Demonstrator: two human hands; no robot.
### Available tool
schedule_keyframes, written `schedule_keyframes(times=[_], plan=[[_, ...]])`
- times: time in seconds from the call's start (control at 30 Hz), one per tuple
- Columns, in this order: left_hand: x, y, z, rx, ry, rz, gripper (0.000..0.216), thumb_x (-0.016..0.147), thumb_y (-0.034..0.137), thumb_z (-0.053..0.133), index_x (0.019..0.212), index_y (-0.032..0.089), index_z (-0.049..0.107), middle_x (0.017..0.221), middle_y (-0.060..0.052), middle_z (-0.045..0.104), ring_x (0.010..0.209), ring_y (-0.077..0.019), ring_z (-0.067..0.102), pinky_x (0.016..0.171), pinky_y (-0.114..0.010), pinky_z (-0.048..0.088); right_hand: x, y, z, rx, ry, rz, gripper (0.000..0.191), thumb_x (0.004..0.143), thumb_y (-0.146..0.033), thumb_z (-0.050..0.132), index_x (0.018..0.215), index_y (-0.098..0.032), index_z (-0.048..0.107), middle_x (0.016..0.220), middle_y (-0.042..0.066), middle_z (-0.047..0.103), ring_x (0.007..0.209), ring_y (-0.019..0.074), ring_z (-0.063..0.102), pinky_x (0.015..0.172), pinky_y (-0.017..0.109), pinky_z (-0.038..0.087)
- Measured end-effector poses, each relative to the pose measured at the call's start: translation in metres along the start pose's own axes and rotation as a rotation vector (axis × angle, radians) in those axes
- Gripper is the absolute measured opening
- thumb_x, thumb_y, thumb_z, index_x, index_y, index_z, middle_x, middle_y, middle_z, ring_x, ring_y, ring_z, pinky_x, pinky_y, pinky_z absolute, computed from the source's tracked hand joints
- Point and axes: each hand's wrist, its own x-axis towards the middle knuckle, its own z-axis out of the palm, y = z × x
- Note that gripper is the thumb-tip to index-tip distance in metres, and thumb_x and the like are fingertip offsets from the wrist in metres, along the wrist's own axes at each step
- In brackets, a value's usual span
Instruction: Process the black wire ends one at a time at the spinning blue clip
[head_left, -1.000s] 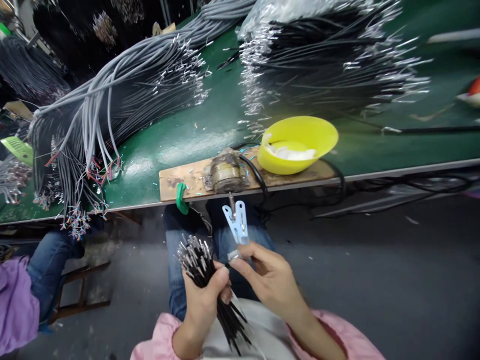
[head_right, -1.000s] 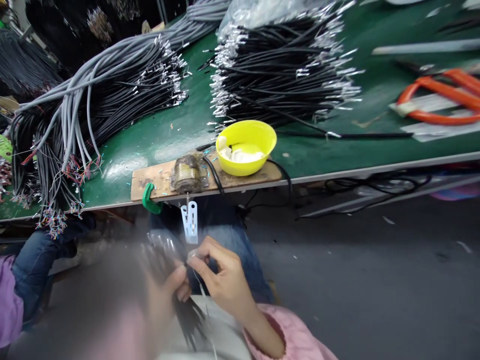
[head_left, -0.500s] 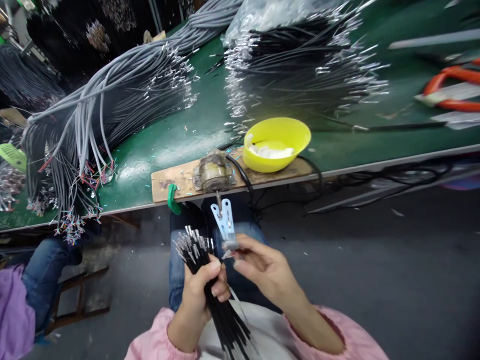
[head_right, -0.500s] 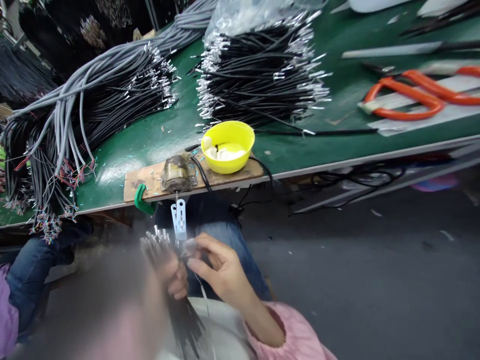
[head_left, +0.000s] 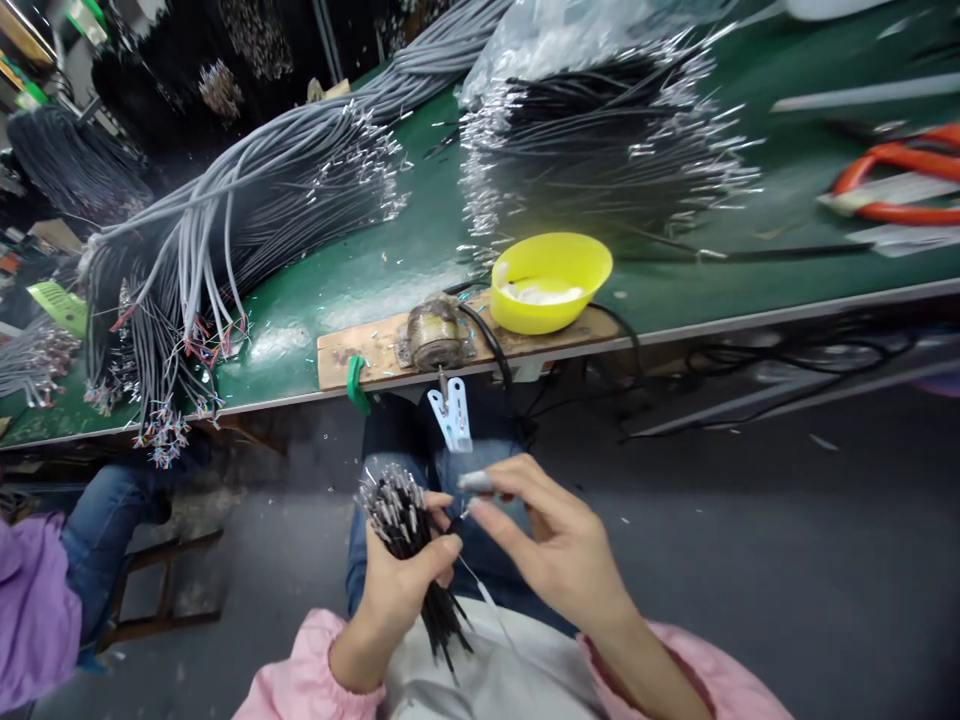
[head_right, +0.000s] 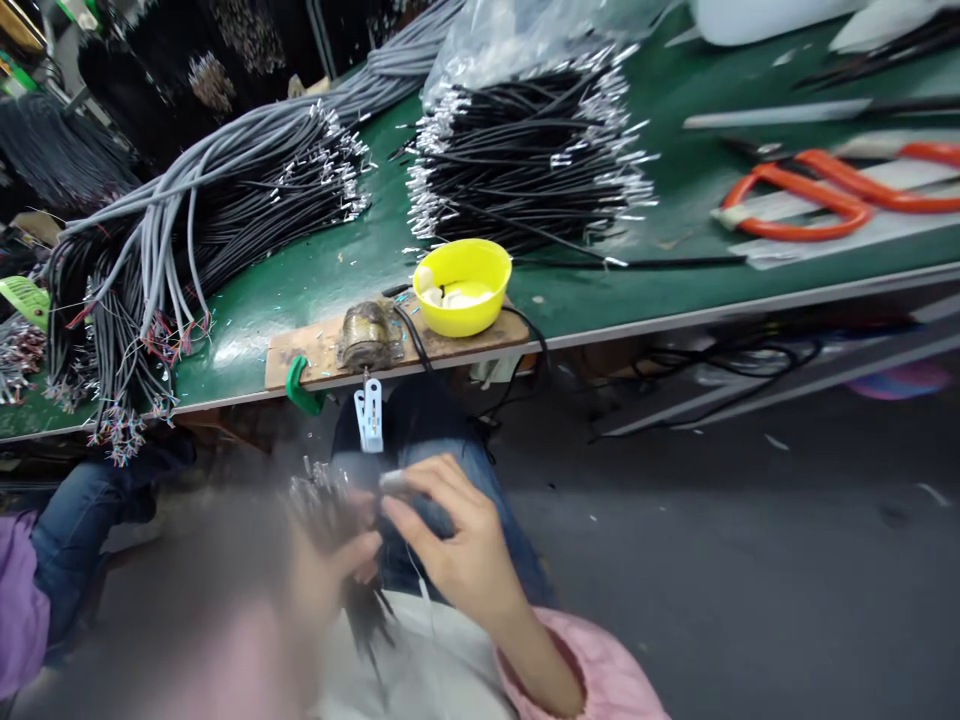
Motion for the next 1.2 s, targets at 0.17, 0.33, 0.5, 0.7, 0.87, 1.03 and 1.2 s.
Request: schedule_keyframes(times=[0.17,0.33,0.5,0.7,0.87,1.03,1.2], plan=[[-0.008,-0.003,-0.003,0.208,0.018,0.057,0.021,0.053,0.021,0.077,0.064,0.015,0.06,0.042,0.006,0.051,0.039,-0.0086,0.045,0.039,-0.021,0.036,0.002,-0.011,0.004,-0.113,-0.229,-0.1,0.003,0.077,-0.021,0.063,0.078,-0.02,0.065,0.077,0.005,0.061,0.074,0.02,0.055,0.065,0.031,0.046],[-0.007,-0.002,-0.001,0.24,0.08,0.029,0.029,0.05,0.024,0.08,0.071,0.016,0.062,0.045,0.005,0.055,0.04,-0.0106,0.048,0.038,-0.022,0.036,-0.001,-0.009,0.003,-0.002,-0.205,-0.074,0.02,0.082,-0.016,0.056,0.063,-0.02,0.056,0.063,0.001,0.056,0.062,0.0165,0.053,0.056,0.027,0.043],[-0.003,0.005,0.008,0.141,0.021,-0.061,0.039,0.044,0.04,0.082,0.058,0.013,0.057,0.039,0.006,0.05,0.034,-0.0061,0.041,0.036,-0.02,0.034,-0.007,-0.009,0.009,-0.059,0.026,-0.129,0.02,0.079,-0.009,0.055,0.063,-0.021,0.055,0.059,-0.001,0.054,0.058,0.0159,0.049,0.055,0.028,0.04],[0.004,0.011,0.013,-0.018,-0.009,-0.175,0.049,0.034,0.04,0.086,0.062,0.012,0.057,0.042,0.006,0.054,0.035,-0.0048,0.045,0.036,-0.018,0.036,-0.009,-0.009,0.012,-0.01,0.149,-0.077,0.018,0.078,-0.009,0.056,0.066,-0.021,0.059,0.061,0.0,0.056,0.06,0.0163,0.05,0.056,0.029,0.041],[0.01,0.014,0.02,-0.083,-0.023,-0.176,0.047,0.032,0.035,0.088,0.059,0.012,0.057,0.042,0.006,0.056,0.034,-0.0038,0.046,0.035,-0.016,0.036,-0.007,-0.006,0.011,0.376,0.033,0.271,0.021,0.081,-0.029,0.059,0.063,-0.02,0.064,0.064,0.001,0.051,0.057,0.0151,0.05,0.048,0.026,0.045],[0.011,0.01,0.026,-0.125,-0.035,-0.167,0.048,0.035,0.037,0.088,0.059,0.013,0.054,0.039,0.008,0.052,0.031,-0.0027,0.044,0.033,-0.015,0.036,-0.004,-0.002,0.015,0.696,0.062,0.537,0.027,0.068,-0.042,0.071,0.056,-0.019,0.064,0.061,-0.001,0.047,0.053,0.0135,0.048,0.039,0.022,0.041],[0.013,0.007,0.017,-0.084,-0.176,-0.162,0.05,0.042,0.047,0.084,0.057,0.013,0.051,0.035,0.008,0.045,0.027,-0.0016,0.038,0.03,-0.015,0.031,0.007,-0.002,0.011,0.727,-0.02,0.633,0.031,0.062,-0.046,0.074,0.054,-0.017,0.064,0.053,-0.001,0.052,0.051,0.0122,0.047,0.048,0.024,0.042]])
